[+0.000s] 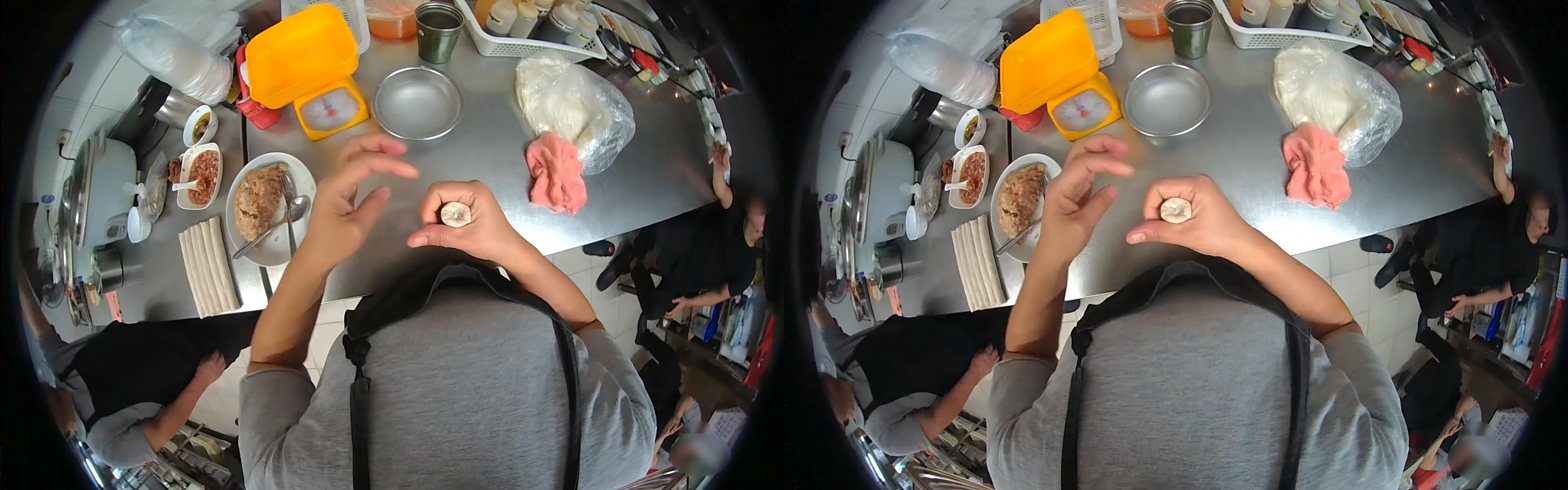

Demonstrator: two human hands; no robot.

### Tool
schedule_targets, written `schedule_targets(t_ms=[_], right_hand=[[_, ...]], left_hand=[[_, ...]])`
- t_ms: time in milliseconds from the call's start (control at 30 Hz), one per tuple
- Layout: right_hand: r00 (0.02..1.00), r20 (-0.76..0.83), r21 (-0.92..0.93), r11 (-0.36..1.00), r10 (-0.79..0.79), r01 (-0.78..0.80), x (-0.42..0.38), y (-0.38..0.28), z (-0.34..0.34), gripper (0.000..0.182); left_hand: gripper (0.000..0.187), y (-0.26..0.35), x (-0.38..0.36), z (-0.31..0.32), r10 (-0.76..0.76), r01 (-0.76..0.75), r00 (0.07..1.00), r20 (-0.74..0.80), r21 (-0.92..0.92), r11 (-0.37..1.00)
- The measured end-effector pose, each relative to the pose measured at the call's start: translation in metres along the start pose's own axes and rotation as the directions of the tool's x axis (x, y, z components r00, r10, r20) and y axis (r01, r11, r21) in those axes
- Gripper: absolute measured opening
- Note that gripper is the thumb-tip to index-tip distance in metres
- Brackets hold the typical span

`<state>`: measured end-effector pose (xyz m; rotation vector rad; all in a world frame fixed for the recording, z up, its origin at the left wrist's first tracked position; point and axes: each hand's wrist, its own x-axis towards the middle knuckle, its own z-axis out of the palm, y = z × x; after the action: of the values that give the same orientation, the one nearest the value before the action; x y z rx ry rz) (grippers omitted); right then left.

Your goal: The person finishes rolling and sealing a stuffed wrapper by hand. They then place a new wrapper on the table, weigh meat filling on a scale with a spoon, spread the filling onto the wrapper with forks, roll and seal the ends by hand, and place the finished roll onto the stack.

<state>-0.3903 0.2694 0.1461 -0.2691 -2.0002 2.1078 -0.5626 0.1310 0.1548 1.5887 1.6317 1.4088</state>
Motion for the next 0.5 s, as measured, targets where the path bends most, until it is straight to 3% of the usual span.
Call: schedule_targets(t_ms=[33,67,100,133,167,233,267,333,400,433,500], right_hand=[[0.998,-0.021,0.034,0.997,-0.067,0.067,0.000,-0.001,0.000,0.025],[0.998,-0.008,0.029,0.997,-0.066,0.066,-0.001,-0.002,0.001,0.025],[0.997,-0.073,0.135,0.991,-0.014,0.024,-0.002,-0.003,0.002,0.023],[0.991,-0.123,0.240,0.971,0.046,-0.015,-0.002,-0.004,0.003,0.022],[0.995,-0.085,0.235,0.972,0.047,-0.026,-0.002,-0.004,0.005,0.022],[0.985,-0.164,0.206,0.974,-0.060,0.094,0.002,0.004,0.010,0.020],[0.979,-0.127,0.288,0.938,-0.161,0.191,0.003,0.013,0.007,0.017],[0.926,-0.103,0.195,0.905,-0.363,0.377,0.011,0.020,0.011,0.017],[0.961,-0.040,0.463,0.847,-0.275,0.262,0.015,0.019,0.016,0.034],[0.959,0.007,0.484,0.841,-0.282,0.243,0.019,0.018,0.022,0.034],[0.962,-0.079,0.296,0.915,-0.262,0.274,0.025,0.010,0.034,0.053]], left_hand=[[0.057,-0.009,-0.006,0.004,-0.189,0.142,0.977,-0.102,-0.353,0.925],[0.050,-0.013,-0.012,0.011,-0.217,0.178,0.975,-0.047,-0.420,0.890],[0.050,-0.014,-0.018,0.023,-0.220,0.172,0.973,-0.066,-0.422,0.890],[0.048,-0.014,-0.024,0.039,-0.212,0.204,0.977,0.032,-0.447,0.871],[0.048,-0.017,-0.028,0.054,-0.203,0.235,0.972,0.118,-0.467,0.853],[0.042,-0.033,-0.037,0.082,-0.180,0.230,0.970,0.164,-0.364,0.903],[0.042,-0.046,-0.043,0.101,-0.176,0.214,0.975,0.134,-0.375,0.902],[0.043,-0.048,-0.052,0.114,-0.203,0.219,0.976,0.083,-0.411,0.885],[0.044,-0.026,-0.062,0.097,-0.318,0.333,0.941,0.117,-0.481,0.811],[0.046,-0.016,-0.067,0.094,-0.341,0.283,0.940,-0.007,-0.543,0.791],[0.045,-0.017,-0.086,0.070,-0.366,0.337,0.931,0.015,-0.424,0.841]])
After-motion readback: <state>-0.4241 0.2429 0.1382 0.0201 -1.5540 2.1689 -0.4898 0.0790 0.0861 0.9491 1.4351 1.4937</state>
